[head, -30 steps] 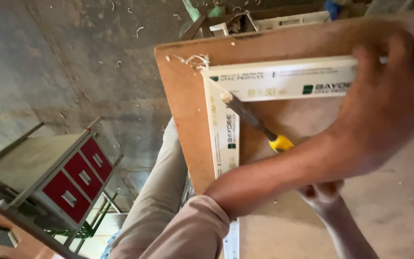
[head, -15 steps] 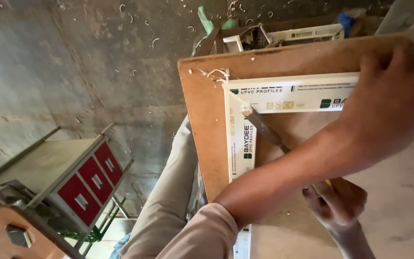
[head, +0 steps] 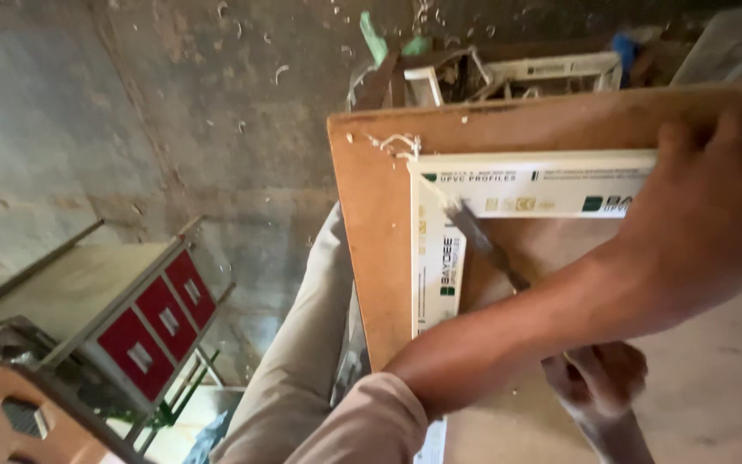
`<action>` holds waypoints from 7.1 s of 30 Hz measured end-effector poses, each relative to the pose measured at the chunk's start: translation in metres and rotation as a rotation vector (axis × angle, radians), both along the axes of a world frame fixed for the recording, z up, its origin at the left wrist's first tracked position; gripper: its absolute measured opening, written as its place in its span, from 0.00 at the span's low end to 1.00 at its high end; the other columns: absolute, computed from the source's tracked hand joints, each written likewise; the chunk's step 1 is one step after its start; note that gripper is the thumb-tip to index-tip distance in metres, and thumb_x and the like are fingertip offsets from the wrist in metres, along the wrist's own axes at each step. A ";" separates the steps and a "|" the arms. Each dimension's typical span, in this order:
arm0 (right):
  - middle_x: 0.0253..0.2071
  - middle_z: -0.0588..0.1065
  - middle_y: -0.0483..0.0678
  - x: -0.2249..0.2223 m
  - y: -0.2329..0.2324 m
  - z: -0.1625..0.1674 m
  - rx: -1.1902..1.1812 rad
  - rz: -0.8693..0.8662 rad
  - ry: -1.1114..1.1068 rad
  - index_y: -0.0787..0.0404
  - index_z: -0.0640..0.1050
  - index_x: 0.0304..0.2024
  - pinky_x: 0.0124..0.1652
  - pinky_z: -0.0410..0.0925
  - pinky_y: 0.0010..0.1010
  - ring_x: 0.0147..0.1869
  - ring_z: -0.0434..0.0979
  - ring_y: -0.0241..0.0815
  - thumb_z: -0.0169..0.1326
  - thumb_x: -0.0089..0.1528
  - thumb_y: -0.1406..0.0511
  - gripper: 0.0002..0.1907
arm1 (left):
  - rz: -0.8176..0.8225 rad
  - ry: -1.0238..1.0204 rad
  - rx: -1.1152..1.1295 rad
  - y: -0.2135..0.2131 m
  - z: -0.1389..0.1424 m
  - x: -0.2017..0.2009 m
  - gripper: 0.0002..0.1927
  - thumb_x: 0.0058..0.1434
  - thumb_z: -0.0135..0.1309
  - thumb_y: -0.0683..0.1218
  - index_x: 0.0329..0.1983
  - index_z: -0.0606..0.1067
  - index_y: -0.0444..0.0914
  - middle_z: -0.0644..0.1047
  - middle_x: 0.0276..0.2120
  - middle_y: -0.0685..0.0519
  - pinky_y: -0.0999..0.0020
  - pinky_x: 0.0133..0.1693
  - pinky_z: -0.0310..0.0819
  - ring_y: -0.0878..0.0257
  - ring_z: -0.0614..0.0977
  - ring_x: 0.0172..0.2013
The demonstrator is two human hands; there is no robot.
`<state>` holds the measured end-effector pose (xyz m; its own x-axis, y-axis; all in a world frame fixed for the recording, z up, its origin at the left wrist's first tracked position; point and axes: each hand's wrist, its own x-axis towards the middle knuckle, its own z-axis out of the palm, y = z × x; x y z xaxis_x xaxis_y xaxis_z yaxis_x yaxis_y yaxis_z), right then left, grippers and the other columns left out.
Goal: The person assembles a white UPVC window frame on a workbench. They align the frame profile pieces, use a hammer to tap the corner joints into place, and use a utility knife to trim or clean the frame edges, repositioning the frame repeatedly as they work around it.
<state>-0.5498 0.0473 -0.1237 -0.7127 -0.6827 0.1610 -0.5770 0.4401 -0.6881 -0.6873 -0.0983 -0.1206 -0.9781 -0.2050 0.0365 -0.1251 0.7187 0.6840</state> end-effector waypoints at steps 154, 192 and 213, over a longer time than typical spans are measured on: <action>0.52 0.75 0.48 -0.018 0.004 0.026 0.207 -0.327 0.355 0.56 0.76 0.51 0.56 0.62 0.49 0.58 0.73 0.52 0.61 0.69 0.61 0.11 | 0.167 0.113 -0.031 -0.217 0.006 0.138 0.17 0.69 0.58 0.43 0.61 0.77 0.40 0.72 0.65 0.46 0.44 0.70 0.59 0.41 0.66 0.69; 0.47 0.76 0.54 0.454 0.138 0.141 -0.248 -2.095 -0.179 0.67 0.77 0.53 0.51 0.69 0.40 0.50 0.75 0.48 0.55 0.71 0.65 0.12 | -0.863 -0.153 0.209 0.030 0.100 0.326 0.25 0.66 0.54 0.61 0.39 0.80 0.32 0.81 0.47 0.40 0.52 0.49 0.75 0.45 0.82 0.46; 0.78 0.47 0.68 0.816 0.228 0.169 0.577 -2.244 -0.491 0.77 0.56 0.73 0.75 0.40 0.56 0.82 0.42 0.65 0.48 0.70 0.44 0.47 | -0.647 -1.027 0.005 0.101 0.120 0.566 0.17 0.68 0.51 0.53 0.41 0.81 0.34 0.80 0.30 0.47 0.68 0.28 0.70 0.62 0.80 0.27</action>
<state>0.2664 0.2753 0.0454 -0.0422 0.9985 -0.0345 0.9794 0.0346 -0.1987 -0.1212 0.0027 -0.0011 -0.4726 0.3340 -0.8156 -0.2302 0.8465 0.4800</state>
